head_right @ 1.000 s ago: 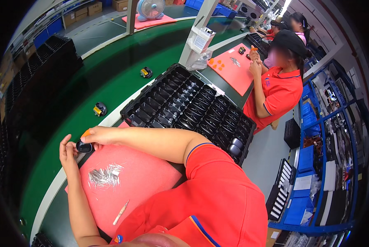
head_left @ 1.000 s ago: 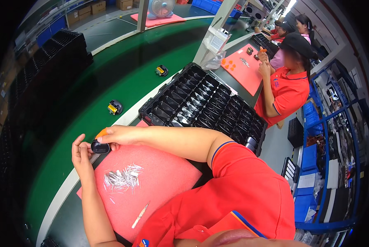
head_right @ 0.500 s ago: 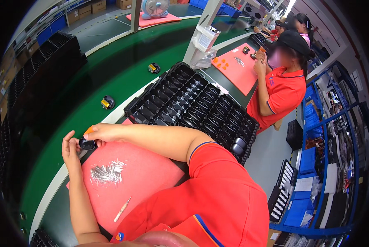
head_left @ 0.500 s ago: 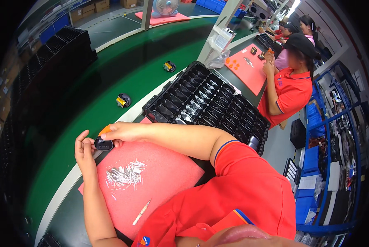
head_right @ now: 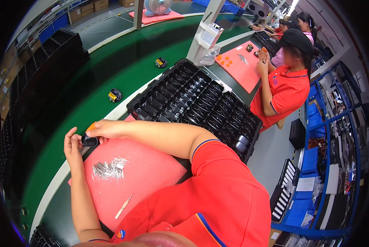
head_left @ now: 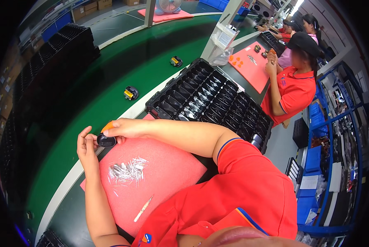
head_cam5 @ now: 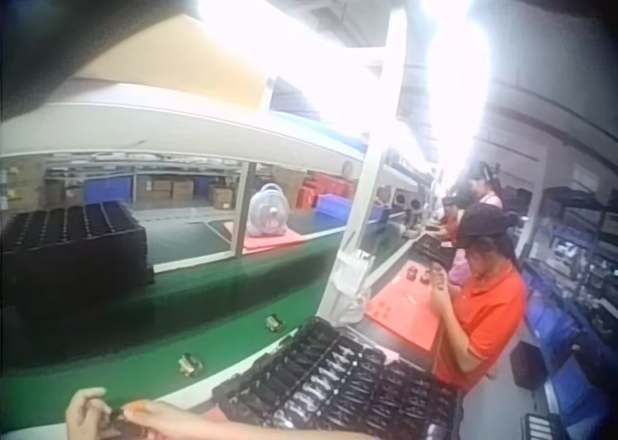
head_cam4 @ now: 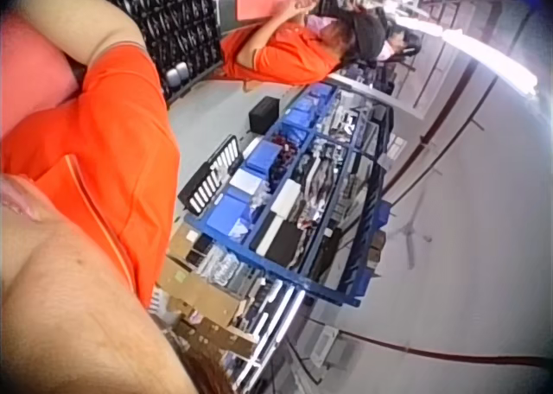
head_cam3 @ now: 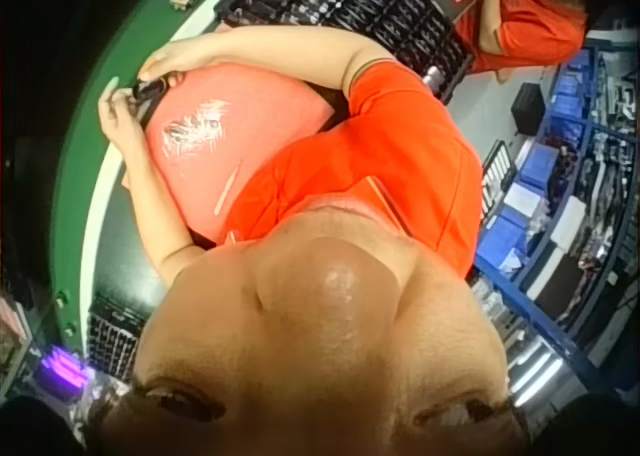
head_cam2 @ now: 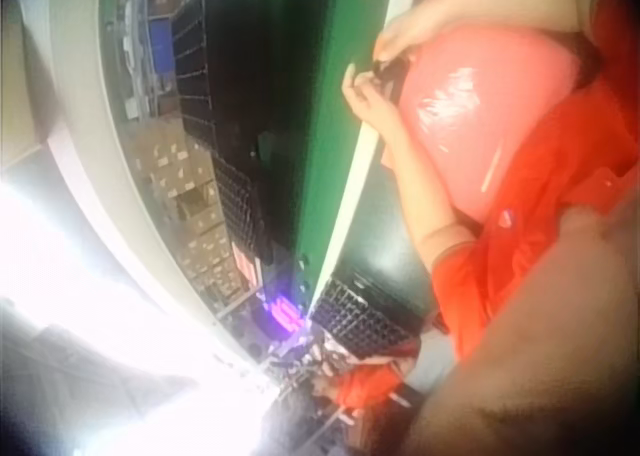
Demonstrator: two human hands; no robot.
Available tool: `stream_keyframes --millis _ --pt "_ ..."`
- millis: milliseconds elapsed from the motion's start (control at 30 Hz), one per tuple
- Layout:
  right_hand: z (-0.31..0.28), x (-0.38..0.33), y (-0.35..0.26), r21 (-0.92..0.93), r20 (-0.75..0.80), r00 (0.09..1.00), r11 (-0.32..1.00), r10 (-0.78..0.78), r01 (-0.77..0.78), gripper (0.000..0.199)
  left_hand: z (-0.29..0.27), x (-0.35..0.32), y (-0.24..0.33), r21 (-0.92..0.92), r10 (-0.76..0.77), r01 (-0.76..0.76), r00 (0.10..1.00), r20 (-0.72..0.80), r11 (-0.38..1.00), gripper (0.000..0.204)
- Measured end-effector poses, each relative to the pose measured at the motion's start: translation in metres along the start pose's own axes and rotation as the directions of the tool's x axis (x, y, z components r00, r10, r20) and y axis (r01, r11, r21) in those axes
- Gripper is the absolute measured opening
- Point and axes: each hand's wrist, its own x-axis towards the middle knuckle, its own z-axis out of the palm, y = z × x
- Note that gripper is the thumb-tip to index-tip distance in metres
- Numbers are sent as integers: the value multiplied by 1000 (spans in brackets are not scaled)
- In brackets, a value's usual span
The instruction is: Assembling small silver pins and orange components into black plastic housings at a factory workstation.
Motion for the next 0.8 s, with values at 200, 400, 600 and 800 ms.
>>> stream_keyframes --millis 200,400,600,800 --pt "0 1 0 -16 -1 1000 1000 -24 24 34 0 0 1 -1 3 -3 1000 0 1000 24" --pt "0 -1 -2 -9 7 1000 1000 -8 8 35 0 0 2 5 -16 16 1000 0 1000 24" --pt "0 -1 -3 -21 2 1000 1000 13 -13 35 0 0 1 9 -10 10 1000 4 1000 26" --pt "2 -2 -3 -25 -3 1000 1000 -3 3 35 -2 0 -2 -5 -19 19 1000 -7 1000 26"
